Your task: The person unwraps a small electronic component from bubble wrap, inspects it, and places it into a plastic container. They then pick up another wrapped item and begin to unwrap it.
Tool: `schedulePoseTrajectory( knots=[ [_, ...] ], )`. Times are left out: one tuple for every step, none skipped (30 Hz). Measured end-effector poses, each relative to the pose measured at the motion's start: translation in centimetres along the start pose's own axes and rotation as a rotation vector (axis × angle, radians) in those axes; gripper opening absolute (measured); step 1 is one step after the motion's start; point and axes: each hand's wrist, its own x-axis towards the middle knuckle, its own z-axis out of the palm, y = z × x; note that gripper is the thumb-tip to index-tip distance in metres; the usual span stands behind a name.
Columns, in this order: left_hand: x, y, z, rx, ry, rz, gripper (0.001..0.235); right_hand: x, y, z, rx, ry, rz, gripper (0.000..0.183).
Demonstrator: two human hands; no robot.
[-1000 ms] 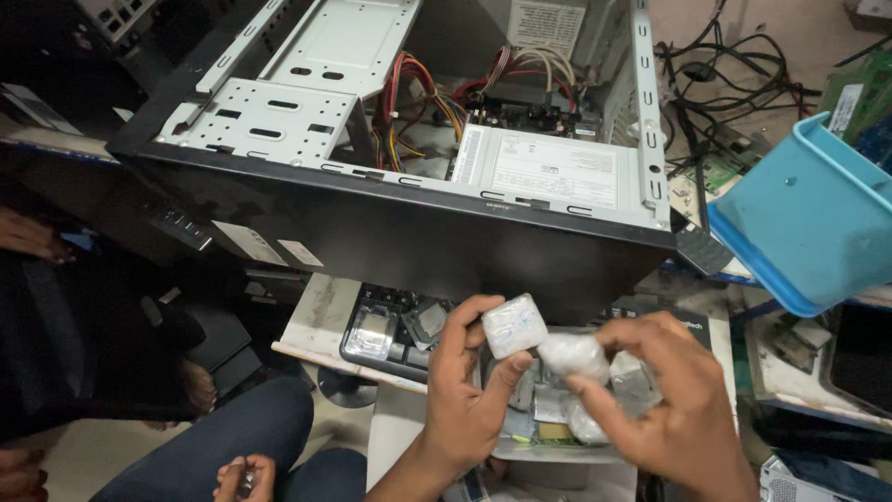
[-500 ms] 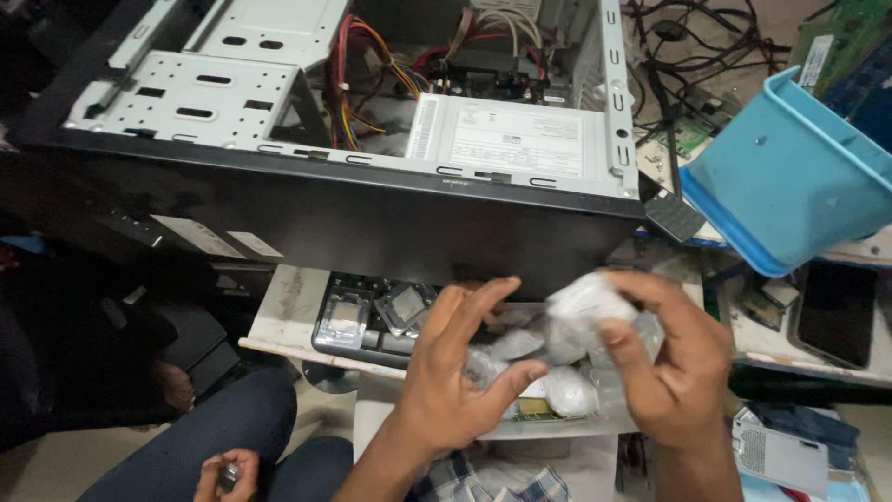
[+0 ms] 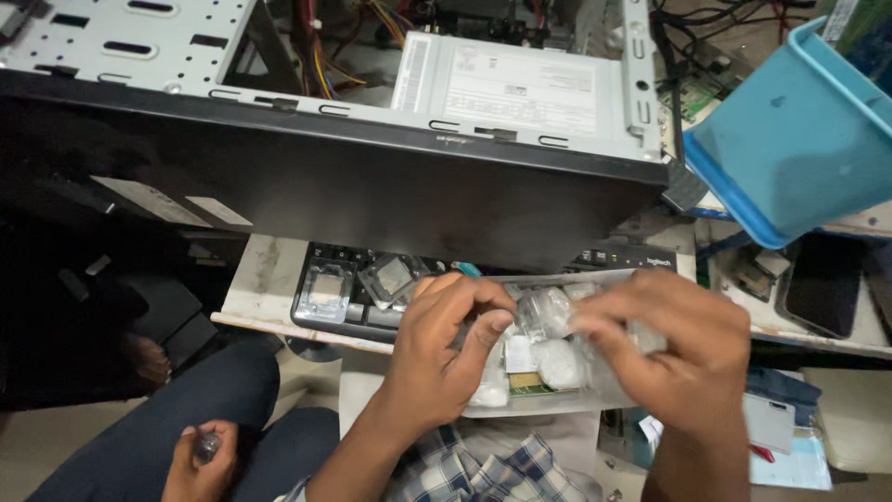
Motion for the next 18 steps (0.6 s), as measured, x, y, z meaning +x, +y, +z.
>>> schedulePoseTrajectory(
  knots=[
    [0.0,-0.1,-0.1,-0.010,0.006,0.002,0.016,0.1,-0.3,-0.8,-0.044,-0.167,-0.010,0.017],
    [0.0,-0.2,-0.1,-0.021,0.012,0.004,0.019,0.4,-0.5,-1.3,-0.089,-0.333,-0.020,0.018],
    [-0.2,-0.2,-0.2,-0.032,0.016,0.001,0.021,0.6,-0.6,-1.4,-0.172,-0.459,0.047,0.022],
    [-0.3,-0.3,-0.2,-0.041,0.015,-0.012,0.023,0.8,-0.6,-1.5,-0.255,-0.584,0.112,0.027],
    [-0.3,-0.4,-0.2,-0.051,0.011,-0.020,0.025,1.1,-0.6,-1.4,-0.339,-0.704,0.178,0.031],
    [-0.3,-0.5,-0.2,-0.060,0.007,-0.028,0.027,1.2,-0.6,-1.2,-0.449,-0.781,0.238,0.036],
    [-0.3,-0.6,-0.3,-0.062,0.010,-0.035,0.028,1.5,-0.7,-0.9,-0.563,-0.853,0.295,0.042],
    [-0.4,-0.7,-0.3,-0.065,0.012,-0.043,0.029,1.7,-0.9,-0.8,-0.679,-0.922,0.353,0.047],
    [-0.5,-0.7,-0.3,-0.066,0.015,-0.051,0.030,1.8,-1.1,-0.6,-0.677,-0.904,0.349,0.047],
    [-0.6,-0.7,-0.2,-0.079,0.027,-0.058,0.030,2.0,-1.3,-0.4,-0.676,-0.886,0.346,0.046],
    [-0.7,-0.8,-0.1,-0.089,0.039,-0.062,0.031,2.2,-1.6,-0.2,-0.673,-0.865,0.340,0.046],
    [-0.8,-0.8,0.0,-0.098,0.051,-0.066,0.032,2.4,-1.9,0.0,-0.680,-0.881,0.341,0.046],
    [-0.8,-0.8,0.0,-0.123,0.061,-0.072,0.033,2.7,-2.0,0.3,-0.689,-0.890,0.340,0.045],
    [-0.9,-0.7,0.2,-0.149,0.071,-0.079,0.033,3.0,-2.2,0.4,-0.698,-0.900,0.339,0.045],
    [-0.9,-0.7,0.3,-0.174,0.080,-0.085,0.034,3.2,-2.2,0.6,-0.609,-0.826,0.290,0.041],
    [-0.8,-0.8,0.3,-0.173,0.077,-0.078,0.034,3.4,-2.1,0.8,-0.521,-0.751,0.240,0.037],
    [-0.9,-0.9,0.4,-0.173,0.073,-0.078,0.034,3.3,-2.1,0.9,-0.431,-0.680,0.194,0.034],
    [-1.0,-1.0,0.4,-0.173,0.069,-0.078,0.034,3.2,-1.9,1.0,-0.337,-0.648,0.318,0.036]
  ],
)
